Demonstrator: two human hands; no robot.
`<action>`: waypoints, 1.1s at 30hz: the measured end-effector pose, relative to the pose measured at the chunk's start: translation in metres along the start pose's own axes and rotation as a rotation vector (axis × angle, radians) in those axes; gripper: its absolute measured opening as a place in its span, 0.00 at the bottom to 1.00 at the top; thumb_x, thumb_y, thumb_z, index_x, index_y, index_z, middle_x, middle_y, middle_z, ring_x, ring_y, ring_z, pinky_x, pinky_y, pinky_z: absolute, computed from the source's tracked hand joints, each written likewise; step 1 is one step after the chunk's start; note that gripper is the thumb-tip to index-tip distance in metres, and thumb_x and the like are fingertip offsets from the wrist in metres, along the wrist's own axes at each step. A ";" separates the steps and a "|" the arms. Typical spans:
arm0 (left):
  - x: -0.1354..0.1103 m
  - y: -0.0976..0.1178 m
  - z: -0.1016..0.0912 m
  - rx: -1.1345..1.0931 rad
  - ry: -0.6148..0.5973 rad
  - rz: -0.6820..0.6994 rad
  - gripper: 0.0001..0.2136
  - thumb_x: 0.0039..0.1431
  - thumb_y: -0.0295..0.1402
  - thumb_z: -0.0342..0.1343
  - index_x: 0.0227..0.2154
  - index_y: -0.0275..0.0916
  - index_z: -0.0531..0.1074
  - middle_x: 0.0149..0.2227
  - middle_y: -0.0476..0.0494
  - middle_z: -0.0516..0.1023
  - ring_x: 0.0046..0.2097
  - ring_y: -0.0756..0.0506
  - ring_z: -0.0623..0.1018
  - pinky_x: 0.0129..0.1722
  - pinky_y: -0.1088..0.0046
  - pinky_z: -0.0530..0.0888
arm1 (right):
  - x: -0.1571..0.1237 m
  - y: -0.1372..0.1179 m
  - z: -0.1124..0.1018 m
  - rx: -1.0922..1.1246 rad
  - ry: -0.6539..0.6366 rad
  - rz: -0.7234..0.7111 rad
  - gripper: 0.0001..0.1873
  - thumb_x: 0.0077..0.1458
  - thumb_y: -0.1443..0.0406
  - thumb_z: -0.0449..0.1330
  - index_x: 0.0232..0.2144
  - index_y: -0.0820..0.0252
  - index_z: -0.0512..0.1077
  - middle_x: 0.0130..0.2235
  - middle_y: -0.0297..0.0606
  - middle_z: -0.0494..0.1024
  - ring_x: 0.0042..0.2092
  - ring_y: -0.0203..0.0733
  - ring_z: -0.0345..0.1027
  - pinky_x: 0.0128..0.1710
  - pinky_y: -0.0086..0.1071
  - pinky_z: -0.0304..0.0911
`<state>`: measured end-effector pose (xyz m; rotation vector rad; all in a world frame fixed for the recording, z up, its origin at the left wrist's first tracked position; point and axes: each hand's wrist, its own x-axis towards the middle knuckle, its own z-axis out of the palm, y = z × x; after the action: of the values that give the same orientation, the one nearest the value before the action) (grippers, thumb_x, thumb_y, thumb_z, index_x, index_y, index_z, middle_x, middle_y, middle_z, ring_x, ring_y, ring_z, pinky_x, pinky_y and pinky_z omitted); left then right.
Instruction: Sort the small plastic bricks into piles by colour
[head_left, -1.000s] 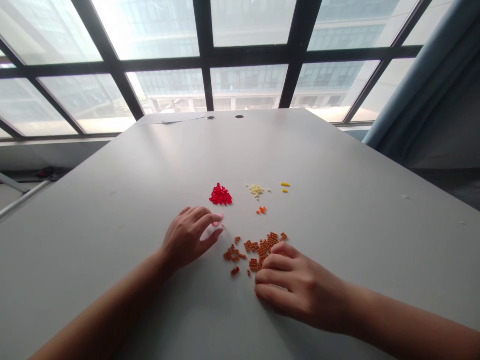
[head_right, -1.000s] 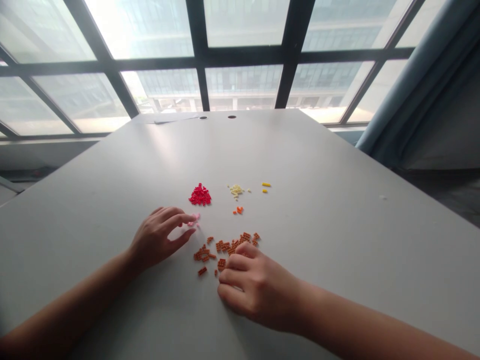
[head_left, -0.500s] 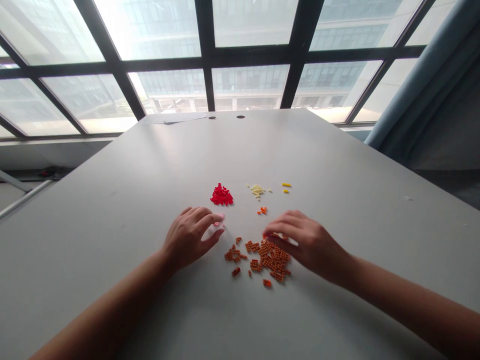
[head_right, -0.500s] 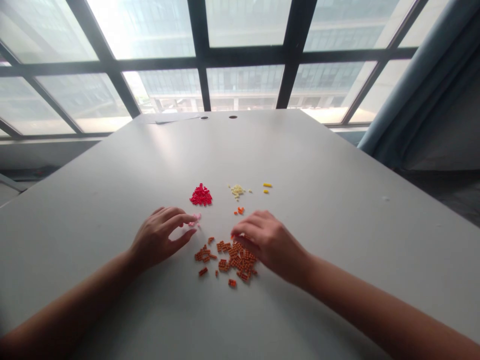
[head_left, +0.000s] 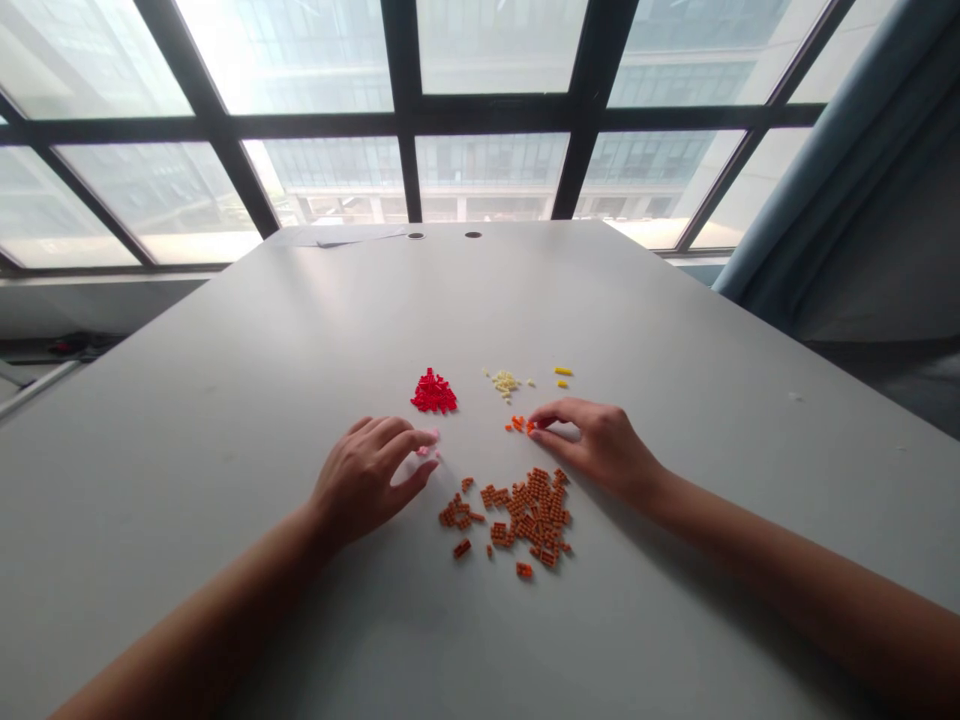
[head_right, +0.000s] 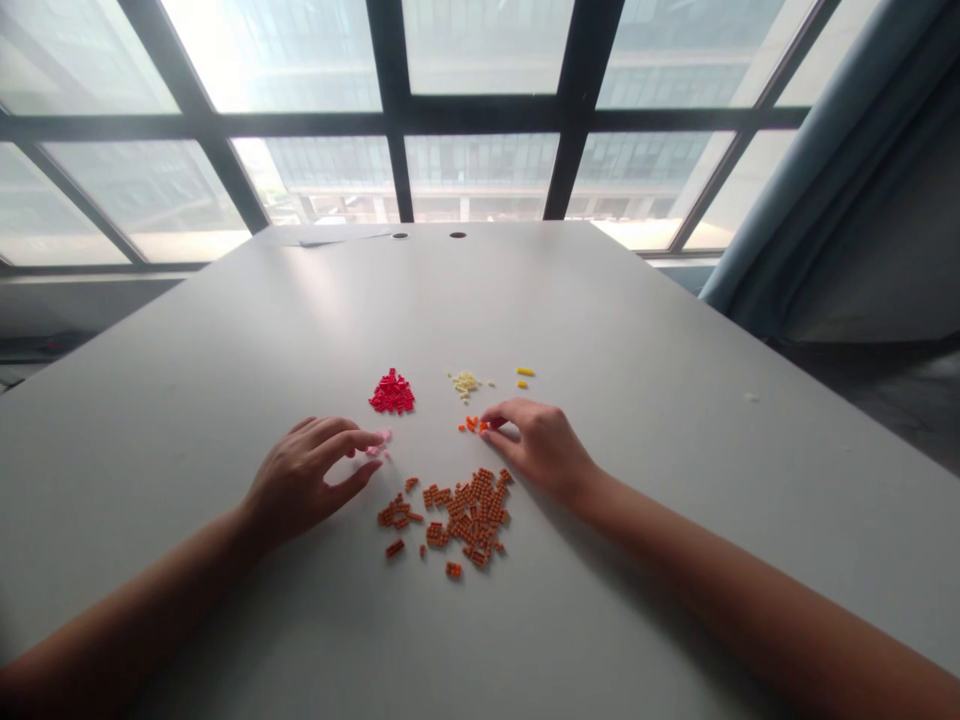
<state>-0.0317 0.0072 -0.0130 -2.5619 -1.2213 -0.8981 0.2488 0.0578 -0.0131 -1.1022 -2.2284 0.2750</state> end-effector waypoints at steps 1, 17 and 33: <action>0.000 0.000 0.000 0.000 0.000 0.002 0.07 0.59 0.33 0.54 0.39 0.40 0.72 0.32 0.47 0.76 0.32 0.49 0.75 0.36 0.71 0.68 | 0.001 0.001 0.002 0.009 0.006 -0.005 0.04 0.53 0.67 0.60 0.32 0.59 0.75 0.34 0.37 0.81 0.36 0.40 0.75 0.38 0.33 0.70; 0.000 0.001 -0.001 0.005 0.002 -0.001 0.07 0.59 0.33 0.55 0.39 0.40 0.72 0.32 0.48 0.76 0.32 0.49 0.75 0.36 0.71 0.68 | -0.042 -0.059 -0.024 0.183 -0.250 -0.246 0.04 0.51 0.62 0.65 0.29 0.56 0.76 0.32 0.35 0.77 0.34 0.36 0.70 0.36 0.31 0.60; 0.000 0.002 0.000 0.009 0.017 0.020 0.06 0.60 0.33 0.54 0.39 0.40 0.72 0.33 0.47 0.77 0.32 0.49 0.75 0.36 0.71 0.69 | 0.005 -0.008 -0.001 0.005 0.012 -0.101 0.08 0.55 0.61 0.61 0.31 0.57 0.77 0.37 0.39 0.76 0.28 0.33 0.66 0.37 0.34 0.61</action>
<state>-0.0297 0.0057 -0.0128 -2.5490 -1.1904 -0.9067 0.2425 0.0564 -0.0070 -0.9834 -2.2637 0.2305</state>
